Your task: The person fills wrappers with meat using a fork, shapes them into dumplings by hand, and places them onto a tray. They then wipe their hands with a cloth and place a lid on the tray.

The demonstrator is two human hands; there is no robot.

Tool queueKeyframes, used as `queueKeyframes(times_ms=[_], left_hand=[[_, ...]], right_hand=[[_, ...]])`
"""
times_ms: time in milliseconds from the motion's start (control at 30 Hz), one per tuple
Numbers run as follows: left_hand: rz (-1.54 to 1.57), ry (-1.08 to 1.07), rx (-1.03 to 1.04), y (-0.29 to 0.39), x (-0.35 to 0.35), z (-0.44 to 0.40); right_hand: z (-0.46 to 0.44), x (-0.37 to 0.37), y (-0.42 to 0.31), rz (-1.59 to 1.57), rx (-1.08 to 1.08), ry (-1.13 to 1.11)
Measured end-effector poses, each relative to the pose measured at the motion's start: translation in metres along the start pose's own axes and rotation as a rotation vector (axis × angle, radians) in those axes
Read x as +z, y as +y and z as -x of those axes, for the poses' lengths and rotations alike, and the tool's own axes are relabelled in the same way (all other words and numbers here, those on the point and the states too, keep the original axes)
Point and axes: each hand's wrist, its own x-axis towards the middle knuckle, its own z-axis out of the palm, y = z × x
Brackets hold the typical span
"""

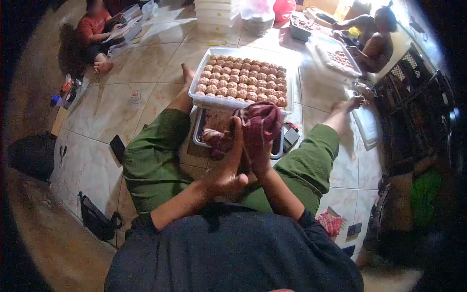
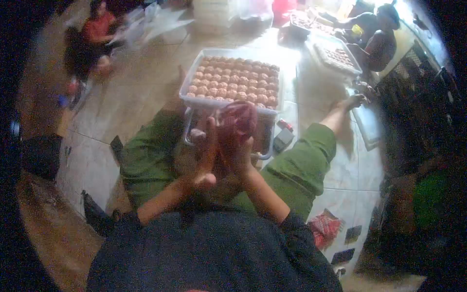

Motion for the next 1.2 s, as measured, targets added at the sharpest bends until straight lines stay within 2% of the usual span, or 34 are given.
queueKeyframes(times_ms=[33,67,167,233,300,367,500,567,600,733,800,867,933,967,1000,1033,1067,1100,1167,1200], left_hand=[[-0.023,-0.007,0.027,-0.001,0.001,0.002],[-0.041,-0.018,0.045,-0.009,0.003,0.003],[0.076,-0.009,0.087,-0.012,0.008,0.0],[0.387,0.055,0.099,0.003,0.017,-0.011],[0.582,0.009,-0.009,-0.003,0.006,-0.008],[0.678,0.059,-0.101,-0.009,-0.005,-0.004],[0.619,0.292,-0.187,-0.031,-0.017,-0.004],[0.601,0.334,-0.218,-0.032,-0.016,-0.006],[0.666,0.387,-0.143,-0.03,-0.009,-0.009],[-0.516,-0.049,0.074,-0.095,0.018,0.024],[-0.9,-0.135,0.133,-0.121,0.026,0.036],[-1.086,-0.077,0.131,-0.141,0.03,0.045],[-1.271,-0.018,0.128,-0.144,0.026,0.049],[-1.201,-0.016,0.08,-0.138,0.022,0.05],[-1.132,-0.01,0.033,-0.122,0.015,0.047],[-0.899,-0.044,-0.052,-0.056,-0.003,0.03],[-0.727,-0.046,-0.115,-0.053,-0.006,0.028],[-0.556,-0.037,-0.177,-0.05,-0.01,0.025],[-0.519,0.005,-0.168,-0.054,-0.006,0.024],[-0.586,0.011,-0.101,-0.029,-0.009,0.014]], right_hand=[[-0.001,0.0,0.0,-0.681,0.219,0.114],[-0.004,-0.01,0.001,-0.397,0.211,0.11],[-0.015,-0.008,0.018,-0.273,0.136,0.271],[-0.016,-0.022,0.009,0.352,-0.042,0.181],[-0.023,-0.035,-0.005,0.942,-0.263,0.242],[-0.029,-0.055,-0.003,0.995,-0.298,0.247],[-0.019,-0.084,0.02,0.504,-0.044,0.166],[0.004,-0.066,0.035,0.236,0.119,0.066],[0.019,-0.048,0.043,0.151,0.174,0.009],[0.047,0.009,0.055,-0.099,0.302,-0.132],[0.044,0.013,0.058,-0.13,0.296,-0.166],[0.038,0.014,0.069,-0.09,0.265,-0.197],[0.032,0.016,0.086,0.094,0.158,-0.253],[0.029,0.017,0.097,0.257,0.056,-0.298],[0.035,0.019,0.111,0.5,-0.2,-0.301],[0.026,0.013,0.081,-0.346,0.167,-0.462],[0.015,0.007,0.049,-1.145,0.622,-0.364],[0.022,0.002,0.053,-0.729,0.471,-0.442],[0.042,0.012,0.129,-0.375,0.376,-0.437],[0.047,0.006,0.148,-0.487,0.389,-0.397]])
